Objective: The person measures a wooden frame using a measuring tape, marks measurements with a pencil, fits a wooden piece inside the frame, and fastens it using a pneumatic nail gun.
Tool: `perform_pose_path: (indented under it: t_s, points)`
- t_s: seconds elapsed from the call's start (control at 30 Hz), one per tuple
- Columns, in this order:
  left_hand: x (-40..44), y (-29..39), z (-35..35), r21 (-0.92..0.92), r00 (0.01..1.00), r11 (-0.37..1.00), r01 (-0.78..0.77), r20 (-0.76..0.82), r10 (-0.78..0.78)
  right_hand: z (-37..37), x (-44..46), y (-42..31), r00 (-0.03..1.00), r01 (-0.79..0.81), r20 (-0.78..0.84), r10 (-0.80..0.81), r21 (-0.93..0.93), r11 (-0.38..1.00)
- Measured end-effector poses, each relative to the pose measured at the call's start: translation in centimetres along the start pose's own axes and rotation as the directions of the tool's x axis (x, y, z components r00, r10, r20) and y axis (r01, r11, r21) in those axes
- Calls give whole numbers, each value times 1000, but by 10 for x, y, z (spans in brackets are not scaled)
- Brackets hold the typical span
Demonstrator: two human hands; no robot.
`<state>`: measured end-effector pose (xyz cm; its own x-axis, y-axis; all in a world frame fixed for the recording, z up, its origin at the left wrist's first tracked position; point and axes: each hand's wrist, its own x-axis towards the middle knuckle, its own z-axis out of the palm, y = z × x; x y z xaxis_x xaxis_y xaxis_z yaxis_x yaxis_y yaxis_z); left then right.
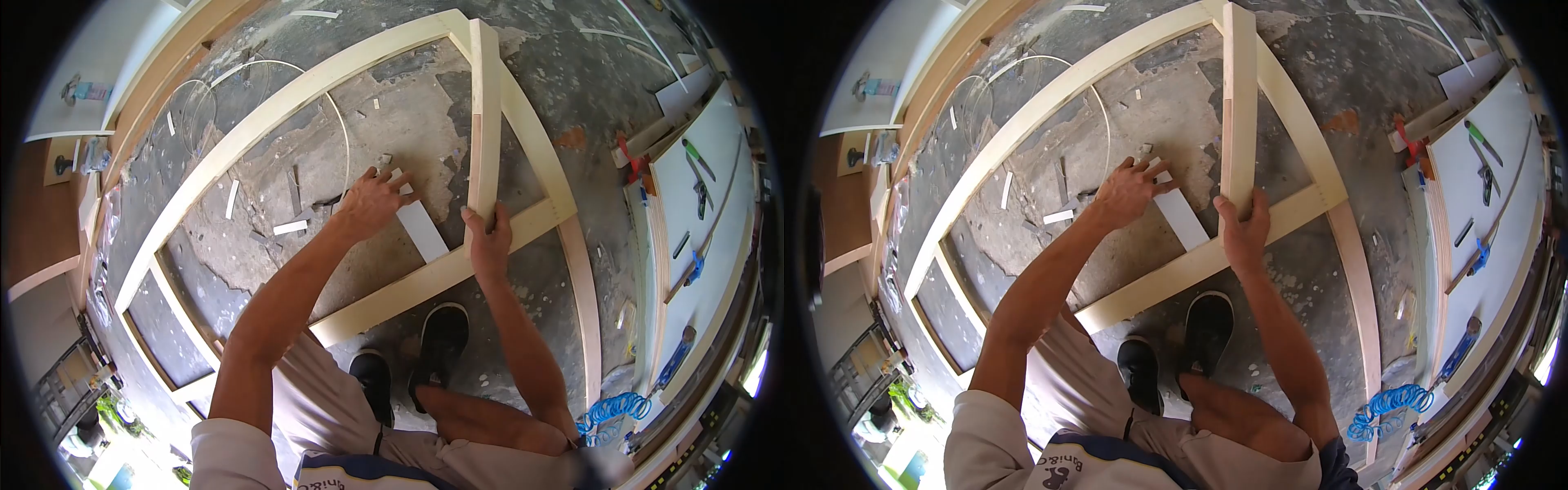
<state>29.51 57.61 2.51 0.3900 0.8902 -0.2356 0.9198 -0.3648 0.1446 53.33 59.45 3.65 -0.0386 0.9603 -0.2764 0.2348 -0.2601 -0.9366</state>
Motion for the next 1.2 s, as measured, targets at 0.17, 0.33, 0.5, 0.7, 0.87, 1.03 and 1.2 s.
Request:
perform_pose_path:
  t_s: [0.17,0.33,0.5,0.7,0.87,1.03,1.2]
  points:
    - [-2,5,1,-37,1000,999,10,-5,-10,20,-8,12,980,197,42,-194,-105,975]
    - [-7,4,1,-68,994,998,2,-113,-9,36,-11,24,937,345,131,-324,-202,917]
    - [-14,-17,6,-275,950,956,101,-259,-175,44,-18,25,896,441,263,-358,-437,784]
    - [-23,-49,-2,-304,799,764,569,-15,-601,52,-26,32,850,527,361,-384,-590,612]
    - [-43,-79,-1,-405,600,551,730,-7,-800,56,-29,29,839,543,392,-376,-637,547]
    - [-36,-80,-7,-670,547,241,703,292,-784,55,-31,25,836,547,387,-390,-656,520]
    - [-22,-60,4,-886,655,-177,428,439,-615,54,-32,33,825,565,414,-385,-627,537]
